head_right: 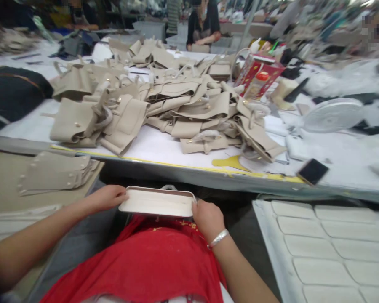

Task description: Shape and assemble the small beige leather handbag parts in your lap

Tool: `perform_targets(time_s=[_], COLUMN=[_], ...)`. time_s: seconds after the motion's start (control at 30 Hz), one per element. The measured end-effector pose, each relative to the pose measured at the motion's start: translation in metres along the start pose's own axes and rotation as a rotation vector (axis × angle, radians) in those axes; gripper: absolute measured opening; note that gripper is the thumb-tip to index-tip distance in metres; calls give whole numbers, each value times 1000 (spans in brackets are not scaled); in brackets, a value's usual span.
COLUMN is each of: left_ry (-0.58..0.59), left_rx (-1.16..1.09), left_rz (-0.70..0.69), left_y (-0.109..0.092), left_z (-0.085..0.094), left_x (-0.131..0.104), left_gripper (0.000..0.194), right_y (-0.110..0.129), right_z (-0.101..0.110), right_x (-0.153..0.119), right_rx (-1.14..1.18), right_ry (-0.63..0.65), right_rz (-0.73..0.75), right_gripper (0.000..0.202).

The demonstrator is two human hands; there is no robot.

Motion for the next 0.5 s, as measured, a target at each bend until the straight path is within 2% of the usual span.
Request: perform_targets(time_s=[0.07,0.13,0.2,0.23,0.27,0.33,0.5], left_ry=[-133,-241,-270,-245,-210,-142,-123], left_rx=[201,215,193,216,250,326,414], left_rz=[-156,-441,-714,-787,-825,-832,-829], left_y=[-38,-88,-132,-148,-159,-168,-165], left_z=[0,-11,-29,-38,-47,-58,-59], left_x=[8,15,22,27,33,43,45], left_gripper=[19,22,34,41,48,55,64], right_y=[-1,-2,0,0,1,3,1], right_z=[-1,-1,-2,-2,-3,-5,-9], right_x=[0,1,1,1,1,2,5], right_rx=[16,14,6,3,2,0,62], right_ry=[-25,-38,-47,-50,-53,-61,-76], right_rz=[-19,-24,-12,-9,-4,-3,-21], right_gripper=[45,47,48,47,47,45,42])
Point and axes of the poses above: each hand's wrist, its own x-axis towards the middle knuckle, its own z-axis out of the back of the hand, y = z × x, the point moved 5 cm from there along x, towards the middle knuckle, and after that the axes turned 8 degrees about -z, right-handed, at the moved point
